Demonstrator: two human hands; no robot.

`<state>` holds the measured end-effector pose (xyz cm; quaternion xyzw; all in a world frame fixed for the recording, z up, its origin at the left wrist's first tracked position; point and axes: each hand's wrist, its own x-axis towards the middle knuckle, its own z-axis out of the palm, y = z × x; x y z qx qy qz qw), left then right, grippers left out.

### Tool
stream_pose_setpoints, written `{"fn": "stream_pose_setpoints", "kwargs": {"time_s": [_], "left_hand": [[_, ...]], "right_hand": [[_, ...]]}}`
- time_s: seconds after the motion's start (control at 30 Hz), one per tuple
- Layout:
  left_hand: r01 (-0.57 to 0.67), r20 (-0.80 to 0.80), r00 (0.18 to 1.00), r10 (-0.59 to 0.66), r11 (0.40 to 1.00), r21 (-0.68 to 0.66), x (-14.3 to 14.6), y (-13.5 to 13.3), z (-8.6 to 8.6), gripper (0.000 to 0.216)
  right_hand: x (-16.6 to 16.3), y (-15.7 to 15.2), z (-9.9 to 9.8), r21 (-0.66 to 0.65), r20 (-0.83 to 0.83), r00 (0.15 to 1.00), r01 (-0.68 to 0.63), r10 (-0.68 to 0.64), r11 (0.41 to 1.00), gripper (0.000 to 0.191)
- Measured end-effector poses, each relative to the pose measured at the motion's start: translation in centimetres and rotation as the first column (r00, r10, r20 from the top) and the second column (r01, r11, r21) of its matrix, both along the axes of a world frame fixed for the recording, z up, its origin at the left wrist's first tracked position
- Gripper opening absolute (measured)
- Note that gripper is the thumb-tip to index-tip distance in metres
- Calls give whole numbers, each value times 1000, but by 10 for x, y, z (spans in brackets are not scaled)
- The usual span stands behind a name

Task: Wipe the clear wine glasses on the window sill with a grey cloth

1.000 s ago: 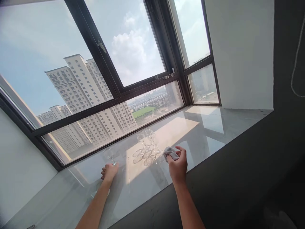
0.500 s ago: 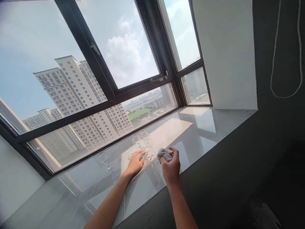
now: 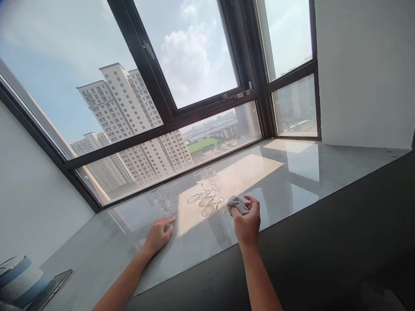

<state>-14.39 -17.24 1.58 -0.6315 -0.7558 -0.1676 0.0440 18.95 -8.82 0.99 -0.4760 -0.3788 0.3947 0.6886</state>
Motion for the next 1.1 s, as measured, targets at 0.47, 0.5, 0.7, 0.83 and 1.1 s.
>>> {"fn": "stream_pose_setpoints", "kwargs": {"time_s": [0.47, 0.5, 0.7, 0.83, 1.1], "left_hand": [[-304, -50, 952, 301, 949, -81, -23, 2, -3, 52], [-311, -50, 950, 308, 947, -86, -23, 2, -2, 53], [-365, -104, 930, 353, 921, -134, -24, 8, -1, 55], [-403, -122, 914, 388, 901, -157, -26, 15, 0, 56], [-417, -121, 905, 407, 906, -74, -28, 13, 2, 51]], "right_hand": [[-8, -5, 7, -14, -4, 999, -38, 38, 999, 56], [-7, -6, 7, -19, 4, 999, -45, 45, 999, 56], [1, -6, 7, -32, 5, 999, -50, 50, 998, 58], [5, -4, 4, -29, 1, 1000, -27, 27, 999, 58], [14, 1, 3, -3, -32, 999, 13, -13, 1000, 57]]}}
